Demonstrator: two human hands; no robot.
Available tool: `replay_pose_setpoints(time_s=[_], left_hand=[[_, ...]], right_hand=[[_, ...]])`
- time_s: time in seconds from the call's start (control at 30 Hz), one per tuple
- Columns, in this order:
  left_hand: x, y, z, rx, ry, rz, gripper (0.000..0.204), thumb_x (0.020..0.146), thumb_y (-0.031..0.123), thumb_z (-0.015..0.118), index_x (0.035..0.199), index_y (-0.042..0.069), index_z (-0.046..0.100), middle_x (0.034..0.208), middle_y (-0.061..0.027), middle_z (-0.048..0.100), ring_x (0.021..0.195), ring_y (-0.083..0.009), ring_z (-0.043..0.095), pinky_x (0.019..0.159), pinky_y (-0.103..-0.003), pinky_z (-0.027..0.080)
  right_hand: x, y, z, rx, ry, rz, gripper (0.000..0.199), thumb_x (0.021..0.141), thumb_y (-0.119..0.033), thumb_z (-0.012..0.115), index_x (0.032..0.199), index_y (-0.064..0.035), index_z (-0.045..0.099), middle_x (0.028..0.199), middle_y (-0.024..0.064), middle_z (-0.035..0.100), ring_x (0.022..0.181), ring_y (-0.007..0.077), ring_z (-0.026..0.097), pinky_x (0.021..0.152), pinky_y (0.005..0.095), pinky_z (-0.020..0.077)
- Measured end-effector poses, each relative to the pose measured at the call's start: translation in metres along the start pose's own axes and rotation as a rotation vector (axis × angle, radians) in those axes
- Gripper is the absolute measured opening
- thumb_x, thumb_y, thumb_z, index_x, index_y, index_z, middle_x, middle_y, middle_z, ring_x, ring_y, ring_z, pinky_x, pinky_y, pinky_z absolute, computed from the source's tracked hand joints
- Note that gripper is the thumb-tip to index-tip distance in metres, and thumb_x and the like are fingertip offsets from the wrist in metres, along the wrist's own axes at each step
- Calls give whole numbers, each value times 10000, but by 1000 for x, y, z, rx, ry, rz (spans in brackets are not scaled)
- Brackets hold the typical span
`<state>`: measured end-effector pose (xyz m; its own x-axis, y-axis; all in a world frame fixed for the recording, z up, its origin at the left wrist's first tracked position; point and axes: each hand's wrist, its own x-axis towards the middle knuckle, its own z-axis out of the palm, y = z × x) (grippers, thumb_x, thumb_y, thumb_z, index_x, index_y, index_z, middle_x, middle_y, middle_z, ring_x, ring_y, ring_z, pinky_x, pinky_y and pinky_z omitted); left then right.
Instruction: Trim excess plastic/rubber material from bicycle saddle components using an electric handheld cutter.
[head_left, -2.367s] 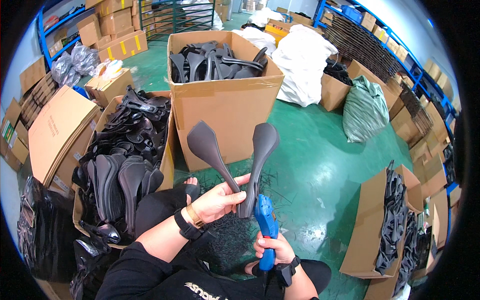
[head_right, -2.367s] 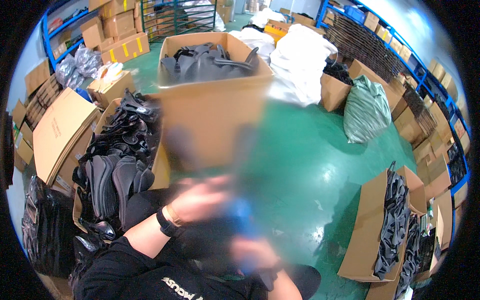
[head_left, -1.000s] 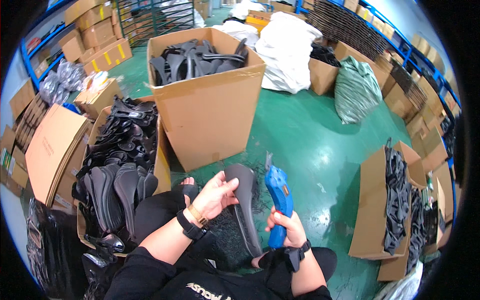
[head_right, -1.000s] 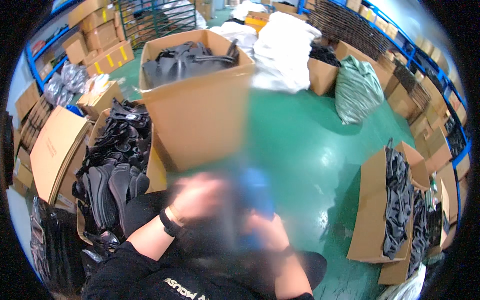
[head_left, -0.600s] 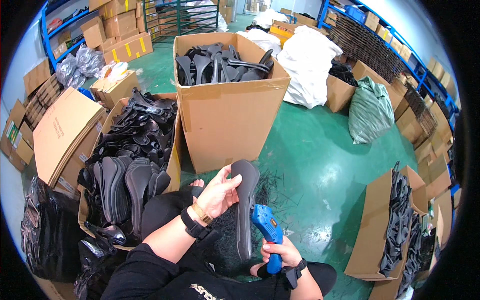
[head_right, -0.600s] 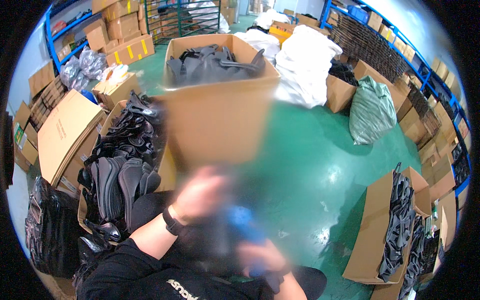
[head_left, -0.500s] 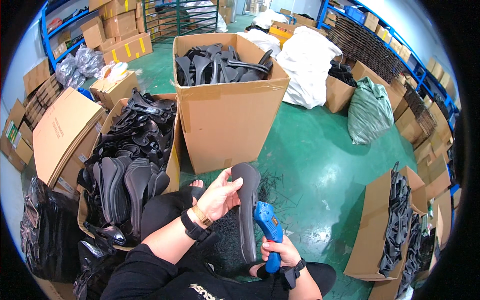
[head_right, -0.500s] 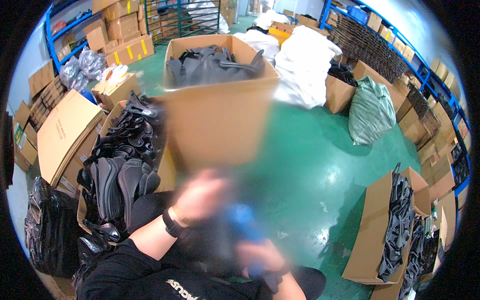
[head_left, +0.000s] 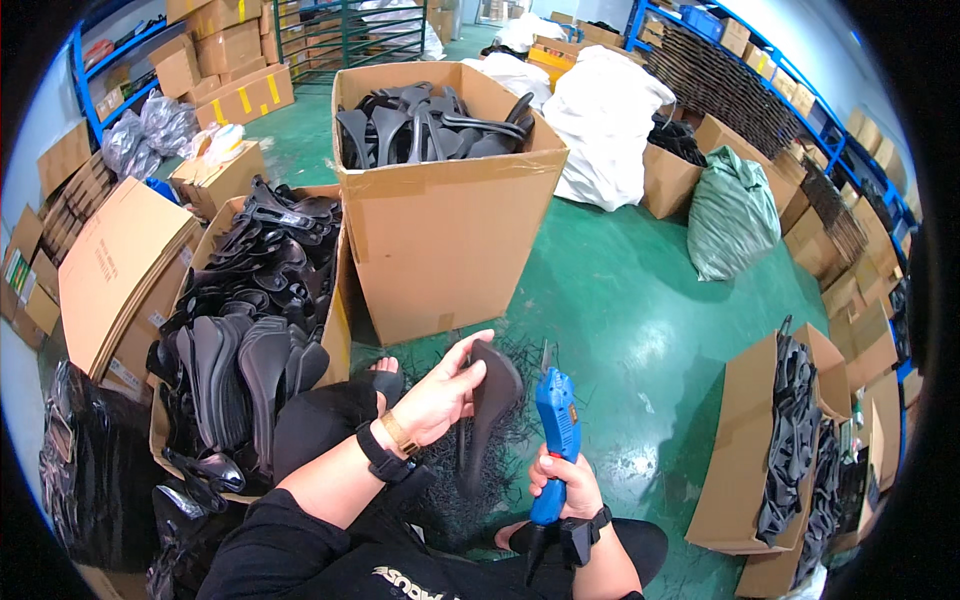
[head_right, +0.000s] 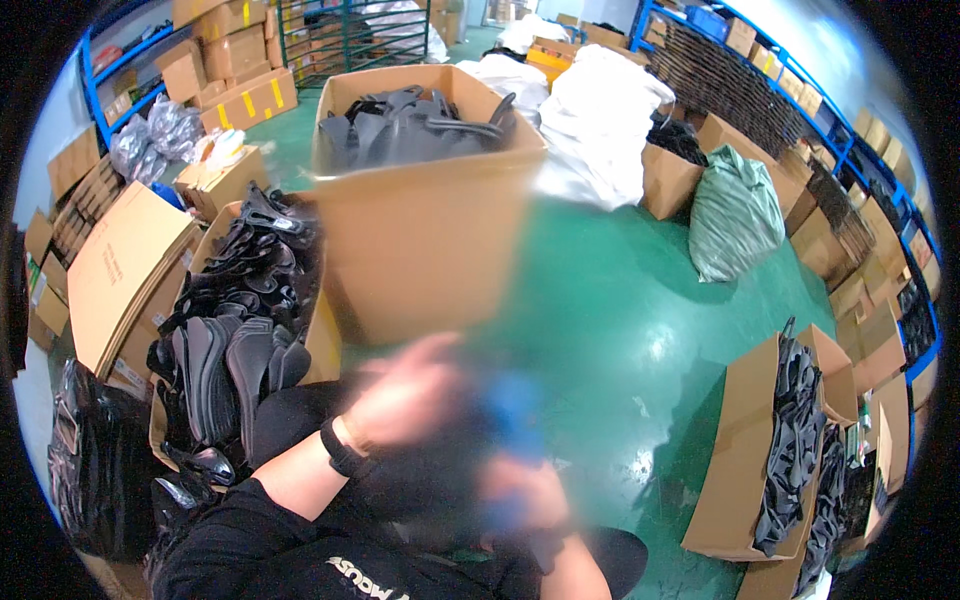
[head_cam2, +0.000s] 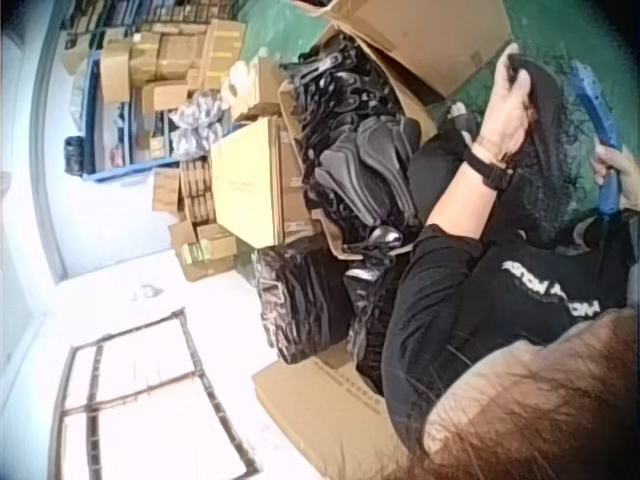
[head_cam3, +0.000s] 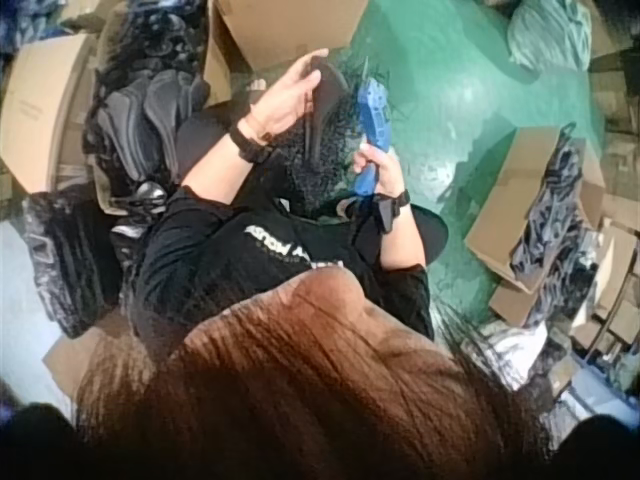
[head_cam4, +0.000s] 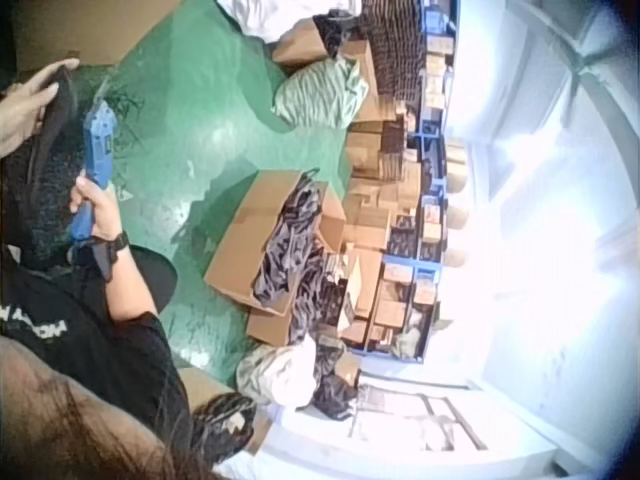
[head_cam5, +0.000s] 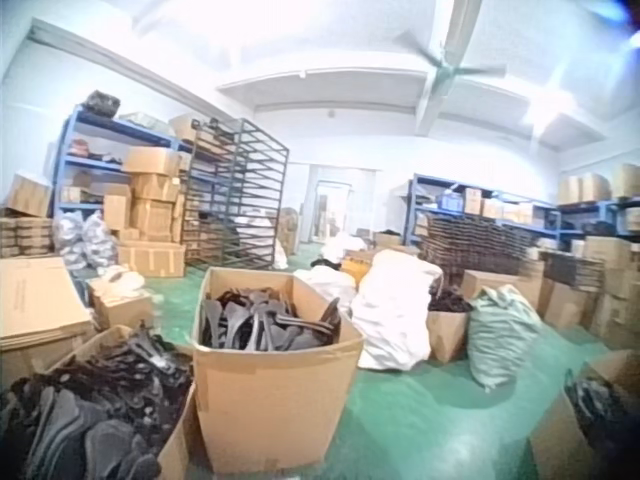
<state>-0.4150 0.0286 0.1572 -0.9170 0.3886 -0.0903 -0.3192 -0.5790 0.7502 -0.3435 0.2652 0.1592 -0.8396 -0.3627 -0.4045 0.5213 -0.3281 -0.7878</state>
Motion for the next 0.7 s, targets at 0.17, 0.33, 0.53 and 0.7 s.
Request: replay_pose_setpoints(time_s=[0.17,0.33,0.53,0.7], left_hand=[[11,-7,-9,170,141,198,378,1023,295,383,1338,99,451,1114,41,493,1013,-65,459,931,-208,357],[14,-8,-16,404,236,234,363,1020,351,375,1190,57,504,919,28,521,837,-81,474,807,-240,416],[10,-14,-21,728,186,311,385,1017,375,354,1141,40,495,901,-57,577,835,-151,541,801,-292,439],[4,-7,-13,776,168,188,384,1017,376,341,1141,47,495,905,-104,595,859,-197,577,813,-317,442]], right_hand=[[-8,-4,13,2,62,121,175,787,-100,672,866,-37,529,672,30,482,617,158,521,553,309,464],[-9,6,12,-98,29,214,171,779,-63,686,847,-11,538,658,53,513,588,168,540,535,297,481],[-7,9,14,-110,14,239,174,777,-66,689,842,-9,538,657,56,513,587,171,542,536,298,481],[-9,8,16,-62,11,230,184,775,-64,686,865,-9,534,664,57,509,596,172,537,539,306,475]])
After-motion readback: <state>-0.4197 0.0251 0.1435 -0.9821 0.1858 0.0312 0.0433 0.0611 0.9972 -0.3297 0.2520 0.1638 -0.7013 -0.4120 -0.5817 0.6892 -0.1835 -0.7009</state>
